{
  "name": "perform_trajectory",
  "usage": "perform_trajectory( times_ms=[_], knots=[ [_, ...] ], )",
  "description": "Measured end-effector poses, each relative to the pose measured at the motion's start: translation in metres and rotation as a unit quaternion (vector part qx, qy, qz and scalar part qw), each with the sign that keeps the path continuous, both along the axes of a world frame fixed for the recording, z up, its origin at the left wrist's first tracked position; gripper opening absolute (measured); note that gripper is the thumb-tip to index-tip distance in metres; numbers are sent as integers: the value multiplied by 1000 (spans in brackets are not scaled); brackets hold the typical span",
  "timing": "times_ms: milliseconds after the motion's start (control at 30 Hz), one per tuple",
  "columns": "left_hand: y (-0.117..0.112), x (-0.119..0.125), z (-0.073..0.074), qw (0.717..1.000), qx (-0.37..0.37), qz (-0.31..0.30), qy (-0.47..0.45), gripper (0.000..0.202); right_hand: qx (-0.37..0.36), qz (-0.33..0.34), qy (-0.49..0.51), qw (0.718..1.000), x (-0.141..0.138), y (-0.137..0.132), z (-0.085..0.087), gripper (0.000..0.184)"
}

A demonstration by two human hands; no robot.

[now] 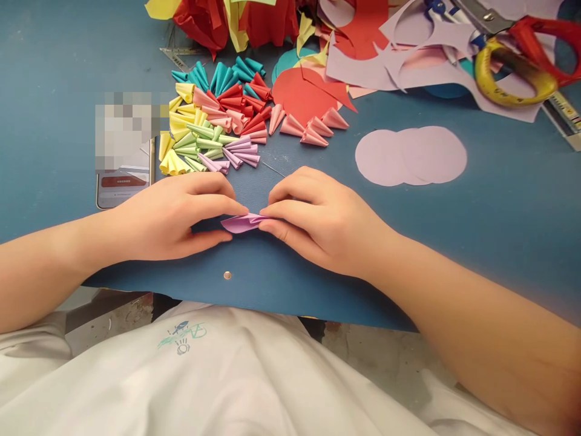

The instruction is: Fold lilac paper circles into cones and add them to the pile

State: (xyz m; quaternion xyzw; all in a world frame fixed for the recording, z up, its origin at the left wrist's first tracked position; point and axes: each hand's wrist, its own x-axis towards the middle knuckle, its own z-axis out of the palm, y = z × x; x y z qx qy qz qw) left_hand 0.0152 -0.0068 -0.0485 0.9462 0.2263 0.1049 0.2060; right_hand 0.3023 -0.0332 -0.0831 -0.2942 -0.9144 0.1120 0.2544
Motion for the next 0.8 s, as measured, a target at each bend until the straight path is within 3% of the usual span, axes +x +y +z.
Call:
perform_trajectory(
  times_ms=[167,333,433,567,800],
  knots=[
    [5,5,4,991,-66,8,-115,17,-34,6,69,997,1,-1,3,19],
    [5,11,1,979,-115,49,-163,14,-79,70,124,987,0,-2,2,30],
    [1,14,0,956,-190,79,-211,12,-75,105,145,981,-3,-4,2,31],
    [-3,17,1,921,-297,95,-235,9,-36,70,146,986,-6,-7,4,20],
    [-4,18,-2,876,-399,102,-251,14,-60,84,147,984,-2,-5,4,13]
  ],
)
